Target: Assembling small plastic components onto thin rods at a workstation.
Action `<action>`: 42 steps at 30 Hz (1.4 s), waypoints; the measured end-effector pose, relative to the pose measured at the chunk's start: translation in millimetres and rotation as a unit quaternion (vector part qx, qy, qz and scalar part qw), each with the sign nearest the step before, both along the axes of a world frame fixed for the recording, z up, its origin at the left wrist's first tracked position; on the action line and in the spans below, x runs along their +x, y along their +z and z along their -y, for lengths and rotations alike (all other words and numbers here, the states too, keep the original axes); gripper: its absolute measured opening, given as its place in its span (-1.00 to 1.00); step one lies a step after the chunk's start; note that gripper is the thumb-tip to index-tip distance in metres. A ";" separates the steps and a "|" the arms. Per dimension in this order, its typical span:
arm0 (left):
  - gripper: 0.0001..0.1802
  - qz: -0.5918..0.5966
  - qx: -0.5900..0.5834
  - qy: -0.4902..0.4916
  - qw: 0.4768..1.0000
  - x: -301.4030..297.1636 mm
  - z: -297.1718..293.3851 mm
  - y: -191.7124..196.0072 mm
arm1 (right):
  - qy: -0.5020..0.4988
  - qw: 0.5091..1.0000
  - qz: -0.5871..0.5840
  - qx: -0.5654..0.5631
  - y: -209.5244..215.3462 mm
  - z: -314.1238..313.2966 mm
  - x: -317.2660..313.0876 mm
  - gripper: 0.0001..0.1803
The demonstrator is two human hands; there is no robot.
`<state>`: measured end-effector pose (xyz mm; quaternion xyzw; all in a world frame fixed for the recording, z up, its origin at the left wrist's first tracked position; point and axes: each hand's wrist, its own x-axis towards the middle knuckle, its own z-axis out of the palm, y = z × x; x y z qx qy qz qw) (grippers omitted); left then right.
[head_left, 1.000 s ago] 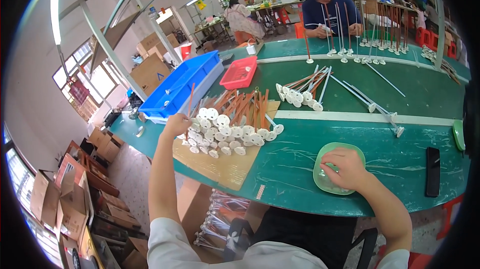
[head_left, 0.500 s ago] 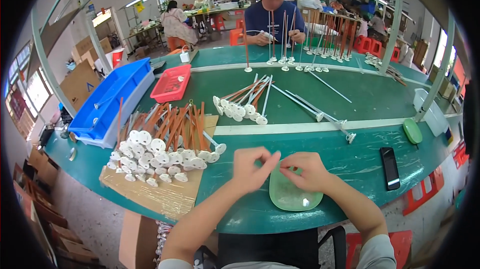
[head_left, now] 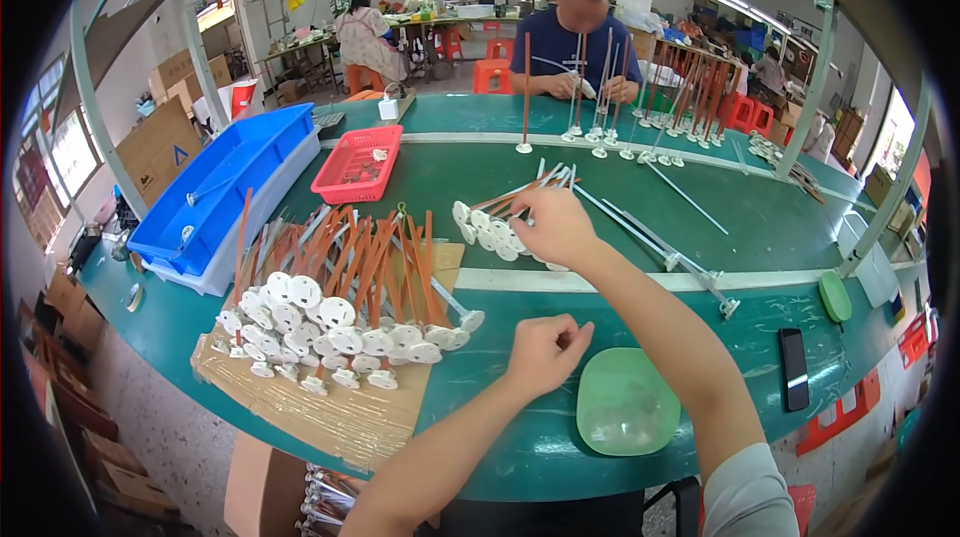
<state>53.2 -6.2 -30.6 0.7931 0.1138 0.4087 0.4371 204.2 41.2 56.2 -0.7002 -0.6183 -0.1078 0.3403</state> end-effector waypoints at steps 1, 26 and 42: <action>-0.70 -0.006 0.001 -0.012 1.000 -0.3 0.7 2.0 | -0.006 1.000 0.024 -0.008 -1.9 -22.8 -3.8 -0.79; -0.48 0.007 -0.249 -0.148 0.957 -8.5 -4.1 -5.3 | 0.080 0.985 -0.137 0.069 12.5 124.3 -34.1 -0.82; -0.61 -0.050 -0.366 -0.322 0.872 -30.8 24.3 22.2 | 0.056 0.969 -0.212 0.114 -33.0 229.1 -45.7 -0.79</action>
